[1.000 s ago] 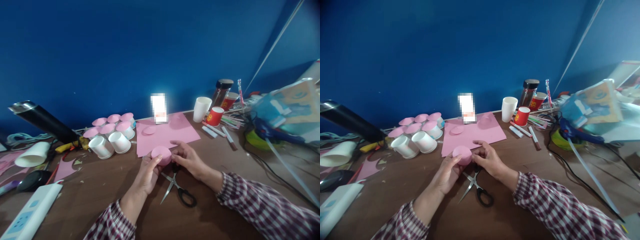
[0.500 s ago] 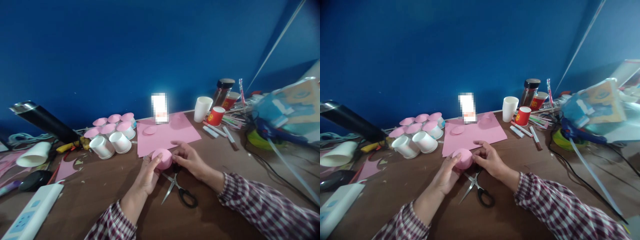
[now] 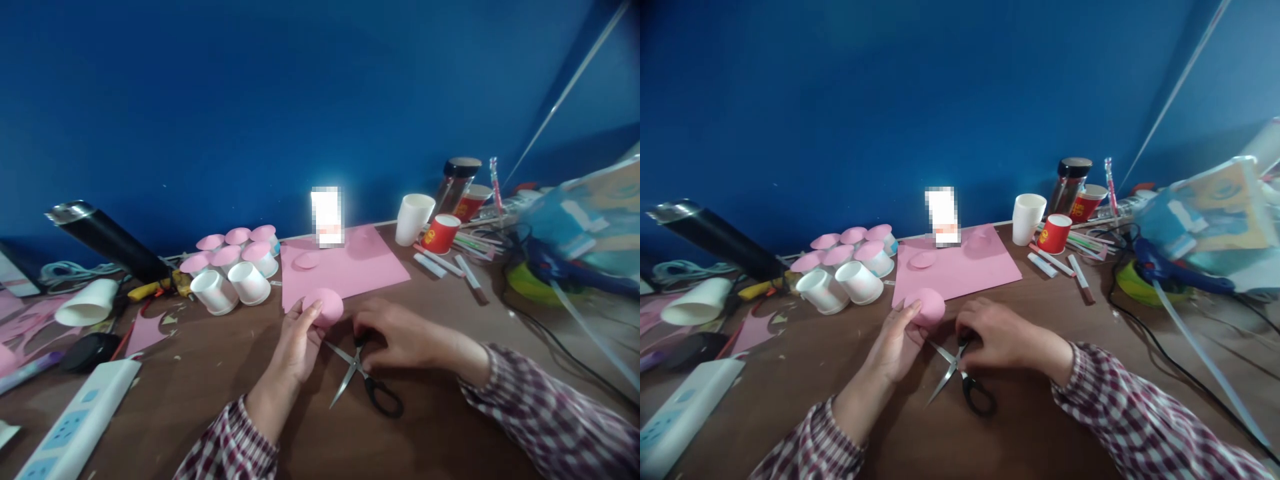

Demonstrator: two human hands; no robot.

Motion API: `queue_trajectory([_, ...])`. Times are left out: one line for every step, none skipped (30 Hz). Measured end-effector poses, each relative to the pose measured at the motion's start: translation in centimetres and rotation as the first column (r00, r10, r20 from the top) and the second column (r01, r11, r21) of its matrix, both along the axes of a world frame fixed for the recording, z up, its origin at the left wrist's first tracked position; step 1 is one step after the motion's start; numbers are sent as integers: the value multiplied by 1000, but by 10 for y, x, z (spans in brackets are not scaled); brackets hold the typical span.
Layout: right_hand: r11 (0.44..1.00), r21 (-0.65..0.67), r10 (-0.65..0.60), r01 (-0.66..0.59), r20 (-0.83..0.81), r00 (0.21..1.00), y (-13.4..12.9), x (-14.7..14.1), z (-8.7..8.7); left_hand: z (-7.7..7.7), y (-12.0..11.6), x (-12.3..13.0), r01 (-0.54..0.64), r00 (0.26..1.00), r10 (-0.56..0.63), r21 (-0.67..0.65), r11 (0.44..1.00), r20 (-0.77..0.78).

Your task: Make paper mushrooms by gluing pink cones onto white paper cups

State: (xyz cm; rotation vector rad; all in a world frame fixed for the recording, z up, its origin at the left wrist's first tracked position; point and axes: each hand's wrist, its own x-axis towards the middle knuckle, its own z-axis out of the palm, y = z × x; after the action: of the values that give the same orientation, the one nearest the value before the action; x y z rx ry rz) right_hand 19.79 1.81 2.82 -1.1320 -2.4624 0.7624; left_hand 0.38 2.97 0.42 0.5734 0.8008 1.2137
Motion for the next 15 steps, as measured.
queue_trajectory([999, 19, 35, -36, 67, 997, -3, 0, 3, 0, 0, 0, -10, 1000, 10, -2, 1000, 1])
queue_trajectory([998, 31, 49, -53, 121, 991, -6, -1, 5, 0, 1, 0, -20, 1000, 20, -4, 1000, 4])
queue_trajectory([998, 41, 50, -57, 162, 986, -9, -2, 8, 0, 1, 0, -31, 999, 31, -6, 999, 6])
queue_trajectory([997, 48, 44, -54, 193, 980, -12, -4, 10, 0, 1, 0, -44, 999, 44, -7, 999, 7])
queue_trajectory([997, 51, 39, -51, 216, 976, -15, -5, 12, 1, 1, 0, -53, 999, 53, -8, 999, 4])
queue_trajectory([998, 49, 38, -51, 231, 972, -17, -6, 14, 1, 1, 0, -58, 998, 58, -8, 998, -4])
queue_trajectory([997, 44, 43, -55, 237, 971, -19, -6, 15, 1, 2, 0, -60, 998, 60, -9, 998, -14])
queue_trajectory([997, 38, 52, -62, 236, 970, -19, -6, 16, 0, 2, 0, -62, 998, 62, -8, 998, -22])
queue_trajectory([997, 31, 62, -71, 233, 971, -20, -5, 17, 0, 2, -1, -64, 998, 64, -6, 998, -26])
queue_trajectory([997, 29, 65, -74, 232, 971, -20, -4, 18, 0, 2, -1, -63, 998, 63, -6, 998, -26])
queue_trajectory([997, 31, 58, -68, 236, 970, -19, -2, 18, -1, 2, -1, -62, 998, 62, -6, 998, -20])
queue_trajectory([998, 36, 45, -56, 246, 968, -18, -1, 18, -1, 2, -2, -65, 998, 65, -10, 998, -11])
queue_trajectory([998, 39, 34, -45, 261, 965, -17, 1, 19, -1, 3, -2, -70, 998, 70, -15, 997, -2])
queue_trajectory([999, 35, 27, -39, 274, 961, -16, 3, 19, -1, 3, -2, -74, 997, 74, -22, 997, 6])
queue_trajectory([999, 26, 27, -36, 284, 958, -15, 4, 19, -1, 3, -3, -80, 997, 80, -28, 996, 12])
